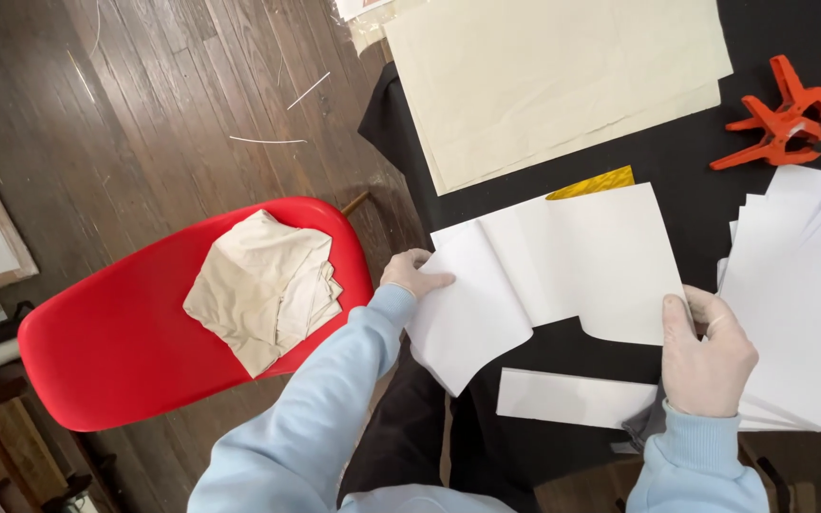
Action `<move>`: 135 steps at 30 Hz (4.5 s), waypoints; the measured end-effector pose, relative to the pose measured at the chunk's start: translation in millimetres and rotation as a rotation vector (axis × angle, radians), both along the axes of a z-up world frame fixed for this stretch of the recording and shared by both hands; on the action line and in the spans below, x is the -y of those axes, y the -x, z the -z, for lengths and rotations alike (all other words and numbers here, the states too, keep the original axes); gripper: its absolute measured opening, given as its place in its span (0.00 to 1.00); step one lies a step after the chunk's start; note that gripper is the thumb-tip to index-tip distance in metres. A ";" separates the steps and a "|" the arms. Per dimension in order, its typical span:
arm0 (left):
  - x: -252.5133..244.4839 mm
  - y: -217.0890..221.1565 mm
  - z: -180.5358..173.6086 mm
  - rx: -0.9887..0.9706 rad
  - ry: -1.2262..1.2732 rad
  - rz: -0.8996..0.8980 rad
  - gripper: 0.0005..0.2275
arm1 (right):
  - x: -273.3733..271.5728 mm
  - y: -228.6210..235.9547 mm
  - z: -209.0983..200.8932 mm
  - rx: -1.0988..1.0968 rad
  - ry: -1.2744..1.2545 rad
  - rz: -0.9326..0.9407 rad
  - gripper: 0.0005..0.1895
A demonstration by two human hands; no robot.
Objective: The recorder is mounting a printed art piece onto a board using an adhesive sheet and securing it with clamps while smoothing it out with a cloth.
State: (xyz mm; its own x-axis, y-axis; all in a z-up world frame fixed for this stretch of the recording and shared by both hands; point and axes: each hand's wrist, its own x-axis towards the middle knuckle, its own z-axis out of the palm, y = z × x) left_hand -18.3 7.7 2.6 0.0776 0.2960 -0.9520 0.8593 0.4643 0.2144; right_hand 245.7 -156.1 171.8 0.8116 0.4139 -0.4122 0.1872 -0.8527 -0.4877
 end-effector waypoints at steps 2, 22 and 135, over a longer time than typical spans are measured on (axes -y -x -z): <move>-7.0 -0.7 -12.5 -0.022 0.096 -0.099 0.30 | 0.2 0.7 0.7 -0.003 0.002 0.006 0.13; 10.0 53.6 24.3 0.508 0.144 0.022 0.30 | 6.9 -3.4 10.0 0.014 -0.048 -0.065 0.11; -36.5 -0.9 16.2 0.109 0.018 0.178 0.25 | 12.8 -19.6 23.4 0.003 -0.028 -0.088 0.11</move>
